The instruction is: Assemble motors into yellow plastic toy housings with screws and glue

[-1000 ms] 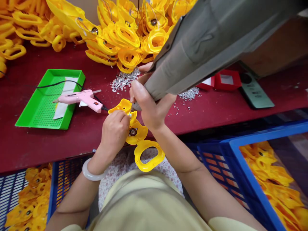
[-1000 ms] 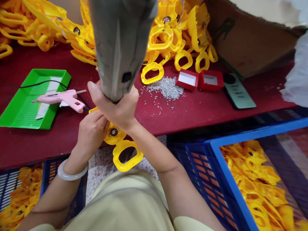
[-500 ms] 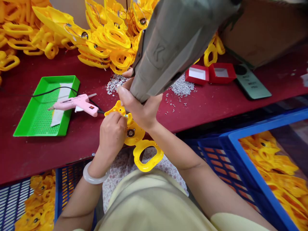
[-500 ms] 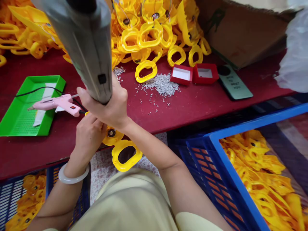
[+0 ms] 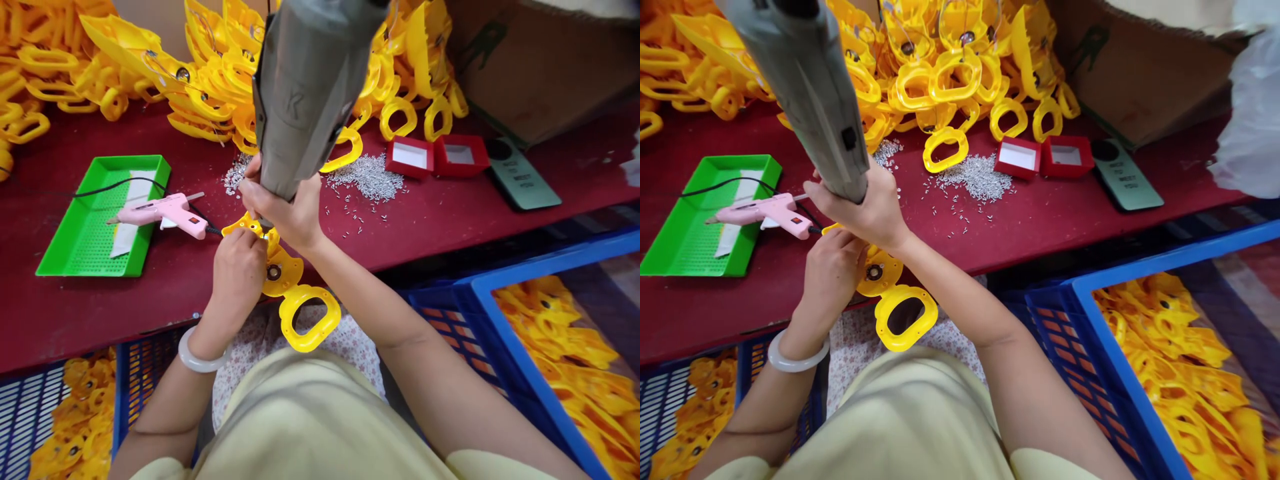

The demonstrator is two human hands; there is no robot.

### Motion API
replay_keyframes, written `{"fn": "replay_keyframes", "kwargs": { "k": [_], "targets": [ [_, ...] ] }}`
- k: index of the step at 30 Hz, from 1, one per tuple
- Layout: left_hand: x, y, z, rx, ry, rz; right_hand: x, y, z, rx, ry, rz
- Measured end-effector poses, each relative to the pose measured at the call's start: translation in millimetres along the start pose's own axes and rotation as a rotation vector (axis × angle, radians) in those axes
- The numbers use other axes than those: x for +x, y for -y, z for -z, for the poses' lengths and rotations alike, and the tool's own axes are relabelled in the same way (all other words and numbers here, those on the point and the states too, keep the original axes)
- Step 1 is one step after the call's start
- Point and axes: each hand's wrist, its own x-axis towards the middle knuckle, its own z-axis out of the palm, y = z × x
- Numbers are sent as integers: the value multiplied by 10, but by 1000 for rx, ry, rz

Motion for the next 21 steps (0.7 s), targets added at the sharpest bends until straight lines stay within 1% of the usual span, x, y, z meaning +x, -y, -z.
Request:
{"fn": "replay_keyframes", "kwargs": {
  "k": [3,6,8,10,13,15,17,18,19,21],
  "targets": [
    [17,9,-9,-36,21,22,13,15,3,28,-3,2],
    [28,-12,-12,-14,8,30,-5,106,31,72,17,35],
    [16,-44,5,64,-17,20,-14,220,87,90,-32,49],
    [-17,-85,50,129,-23,20,-19,372,197,122,-143,68],
    [-85,-133,185,152,27,47,-42,591,494,225,-336,152],
    [-113,-123,297,109,34,113,-91,669,761,198,-444,171],
    [-111,-58,385,57,-15,185,-171,667,1045,71,-535,150],
    [-100,-4,409,32,-44,199,-220,640,1183,-3,-554,124],
    [-87,59,416,3,-59,191,-269,600,1311,-80,-591,117],
    [-65,188,384,-81,-24,143,-359,498,1533,-145,-640,87]
  ]
}}
